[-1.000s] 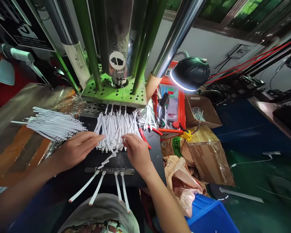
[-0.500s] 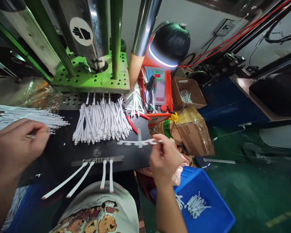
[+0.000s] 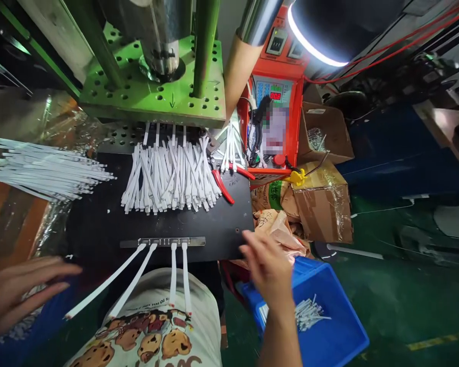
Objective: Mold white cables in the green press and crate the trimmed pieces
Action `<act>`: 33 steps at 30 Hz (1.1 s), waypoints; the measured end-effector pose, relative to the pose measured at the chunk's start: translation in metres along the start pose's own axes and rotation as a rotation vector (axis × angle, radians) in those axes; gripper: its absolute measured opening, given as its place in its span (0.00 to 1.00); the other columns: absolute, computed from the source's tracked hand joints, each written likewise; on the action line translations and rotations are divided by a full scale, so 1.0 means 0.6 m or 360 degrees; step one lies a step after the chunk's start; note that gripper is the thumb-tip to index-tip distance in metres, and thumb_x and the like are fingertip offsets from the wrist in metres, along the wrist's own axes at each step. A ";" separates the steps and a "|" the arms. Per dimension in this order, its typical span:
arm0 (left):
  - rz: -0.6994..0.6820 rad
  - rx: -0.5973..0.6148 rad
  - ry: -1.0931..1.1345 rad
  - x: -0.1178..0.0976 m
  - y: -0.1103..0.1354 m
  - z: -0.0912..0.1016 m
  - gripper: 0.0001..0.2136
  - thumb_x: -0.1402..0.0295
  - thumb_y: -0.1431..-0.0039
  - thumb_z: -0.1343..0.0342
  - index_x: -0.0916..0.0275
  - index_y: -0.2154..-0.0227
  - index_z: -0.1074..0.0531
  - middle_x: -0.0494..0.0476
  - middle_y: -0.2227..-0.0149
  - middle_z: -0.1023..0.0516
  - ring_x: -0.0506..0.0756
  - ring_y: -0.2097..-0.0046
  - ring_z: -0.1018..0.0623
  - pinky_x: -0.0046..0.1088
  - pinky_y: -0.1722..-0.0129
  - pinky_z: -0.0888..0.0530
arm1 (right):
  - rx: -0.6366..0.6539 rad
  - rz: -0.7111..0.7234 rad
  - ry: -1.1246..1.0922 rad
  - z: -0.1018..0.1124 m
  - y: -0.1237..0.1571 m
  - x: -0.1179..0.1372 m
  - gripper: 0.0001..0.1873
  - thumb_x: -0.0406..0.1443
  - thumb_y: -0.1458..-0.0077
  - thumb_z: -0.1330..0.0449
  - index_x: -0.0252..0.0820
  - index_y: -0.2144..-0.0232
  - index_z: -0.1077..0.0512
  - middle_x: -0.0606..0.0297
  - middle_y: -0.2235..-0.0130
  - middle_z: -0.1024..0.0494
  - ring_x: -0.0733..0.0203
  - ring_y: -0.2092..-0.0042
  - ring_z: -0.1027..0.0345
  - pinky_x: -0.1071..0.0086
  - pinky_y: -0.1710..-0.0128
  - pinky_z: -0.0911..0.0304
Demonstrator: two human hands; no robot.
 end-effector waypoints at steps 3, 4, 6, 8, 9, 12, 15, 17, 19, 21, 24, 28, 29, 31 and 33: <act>-0.0356 -0.0070 0.0250 -0.084 -0.071 0.005 0.19 0.64 0.32 0.47 0.50 0.39 0.35 0.52 0.55 0.23 0.50 0.58 0.21 0.18 0.57 0.26 | 0.0257 0.0481 -0.0635 -0.066 -0.044 0.157 0.17 0.33 0.37 0.41 0.48 0.46 0.27 0.60 0.57 0.24 0.63 0.59 0.26 0.72 0.60 0.30; -0.0448 -0.0144 0.0344 -0.111 -0.090 0.005 0.21 0.67 0.32 0.47 0.52 0.38 0.37 0.54 0.56 0.24 0.50 0.58 0.22 0.18 0.57 0.26 | 0.0272 0.0575 -0.0744 -0.076 -0.051 0.190 0.16 0.33 0.37 0.42 0.48 0.47 0.27 0.61 0.59 0.25 0.63 0.61 0.27 0.72 0.62 0.31; -0.0663 -0.0276 0.0542 -0.163 -0.113 0.000 0.19 0.72 0.32 0.48 0.56 0.40 0.34 0.55 0.59 0.26 0.49 0.60 0.23 0.19 0.59 0.26 | 0.0258 0.0699 -0.0852 -0.087 -0.063 0.229 0.14 0.32 0.37 0.43 0.46 0.50 0.25 0.62 0.63 0.25 0.64 0.65 0.30 0.71 0.65 0.32; -0.0775 -0.0399 0.0705 -0.188 -0.127 -0.003 0.15 0.75 0.33 0.50 0.59 0.46 0.29 0.56 0.63 0.27 0.49 0.63 0.24 0.20 0.62 0.26 | 0.0292 0.0733 -0.0921 -0.095 -0.079 0.242 0.13 0.31 0.37 0.44 0.43 0.52 0.25 0.63 0.66 0.26 0.64 0.67 0.31 0.71 0.68 0.34; -0.0767 -0.0435 0.0766 -0.189 -0.133 -0.005 0.14 0.75 0.33 0.50 0.59 0.48 0.27 0.55 0.64 0.28 0.49 0.64 0.25 0.20 0.64 0.27 | 0.0333 0.0710 -0.0970 -0.100 -0.091 0.243 0.13 0.31 0.37 0.45 0.42 0.53 0.25 0.63 0.67 0.25 0.64 0.68 0.31 0.72 0.68 0.34; -0.0585 -0.0419 0.0930 -0.161 -0.155 -0.010 0.12 0.76 0.34 0.49 0.59 0.54 0.24 0.53 0.67 0.29 0.48 0.67 0.26 0.20 0.69 0.29 | 0.0504 0.0616 -0.1095 -0.115 -0.138 0.245 0.10 0.34 0.35 0.45 0.41 0.58 0.23 0.62 0.67 0.24 0.65 0.68 0.30 0.74 0.68 0.34; -0.0414 -0.0424 0.1063 -0.121 -0.175 0.001 0.08 0.76 0.37 0.44 0.58 0.63 0.22 0.51 0.71 0.32 0.48 0.71 0.29 0.22 0.73 0.32 | 0.0798 0.0761 -0.1170 -0.131 -0.176 0.274 0.08 0.36 0.36 0.41 0.41 0.66 0.22 0.63 0.68 0.23 0.66 0.68 0.29 0.75 0.68 0.34; -0.0409 -0.0397 0.1156 -0.108 -0.184 0.007 0.06 0.74 0.37 0.43 0.59 0.66 0.22 0.51 0.72 0.33 0.48 0.71 0.29 0.23 0.73 0.32 | 0.1004 0.0975 -0.1193 -0.136 -0.183 0.299 0.07 0.35 0.39 0.38 0.41 0.69 0.23 0.64 0.68 0.23 0.66 0.68 0.28 0.76 0.69 0.35; -0.0472 -0.0280 0.1239 -0.111 -0.189 0.003 0.07 0.74 0.36 0.44 0.58 0.66 0.22 0.51 0.73 0.33 0.49 0.71 0.29 0.23 0.73 0.31 | 0.1169 0.1180 -0.1225 -0.135 -0.179 0.316 0.05 0.34 0.40 0.36 0.41 0.70 0.23 0.66 0.69 0.22 0.66 0.67 0.27 0.76 0.69 0.36; -0.0534 -0.0179 0.1239 -0.118 -0.191 -0.003 0.08 0.73 0.36 0.45 0.58 0.66 0.21 0.51 0.74 0.33 0.48 0.73 0.30 0.23 0.74 0.33 | 0.1261 0.1275 -0.1279 -0.135 -0.176 0.321 0.05 0.32 0.40 0.36 0.41 0.70 0.24 0.66 0.69 0.22 0.67 0.67 0.27 0.77 0.67 0.36; -0.0494 -0.0234 0.1172 -0.113 -0.198 0.004 0.08 0.69 0.36 0.44 0.57 0.66 0.20 0.52 0.75 0.31 0.49 0.73 0.29 0.23 0.74 0.33 | 0.1109 0.0990 -0.1251 -0.150 -0.213 0.302 0.09 0.33 0.41 0.36 0.39 0.73 0.26 0.66 0.71 0.25 0.67 0.69 0.29 0.76 0.68 0.38; 0.0090 -0.0221 0.1229 -0.053 -0.247 0.007 0.14 0.57 0.38 0.42 0.62 0.72 0.23 0.51 0.77 0.30 0.49 0.78 0.30 0.23 0.79 0.34 | 0.0845 0.0291 -0.0810 -0.183 -0.294 0.239 0.18 0.35 0.37 0.40 0.39 0.79 0.33 0.69 0.77 0.28 0.68 0.74 0.35 0.76 0.73 0.46; 0.0251 -0.0193 0.1215 -0.036 -0.261 0.005 0.17 0.53 0.40 0.42 0.63 0.75 0.26 0.50 0.79 0.32 0.49 0.80 0.31 0.23 0.81 0.35 | 0.0780 0.0229 -0.0614 -0.181 -0.311 0.227 0.17 0.35 0.36 0.41 0.38 0.78 0.33 0.68 0.77 0.27 0.68 0.73 0.34 0.75 0.72 0.46; 0.0480 -0.0175 0.1063 -0.007 -0.286 0.009 0.20 0.50 0.42 0.44 0.62 0.77 0.30 0.48 0.82 0.34 0.50 0.80 0.31 0.25 0.80 0.36 | 0.0609 0.0172 -0.0177 -0.166 -0.338 0.202 0.16 0.35 0.36 0.41 0.38 0.76 0.30 0.64 0.74 0.25 0.64 0.70 0.32 0.73 0.70 0.47; 0.0530 -0.0203 0.0739 0.009 -0.305 0.019 0.19 0.49 0.43 0.46 0.62 0.73 0.30 0.49 0.81 0.31 0.53 0.78 0.29 0.27 0.76 0.35 | 0.0482 0.0077 0.0196 -0.150 -0.349 0.172 0.18 0.38 0.35 0.42 0.38 0.77 0.29 0.60 0.75 0.25 0.61 0.71 0.32 0.70 0.70 0.49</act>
Point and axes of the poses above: each hand's wrist, its own y-axis away from the middle knuckle, its own z-axis out of the back of the hand, x = y × z, the point moved 10 cm from there along -y, towards the middle knuckle
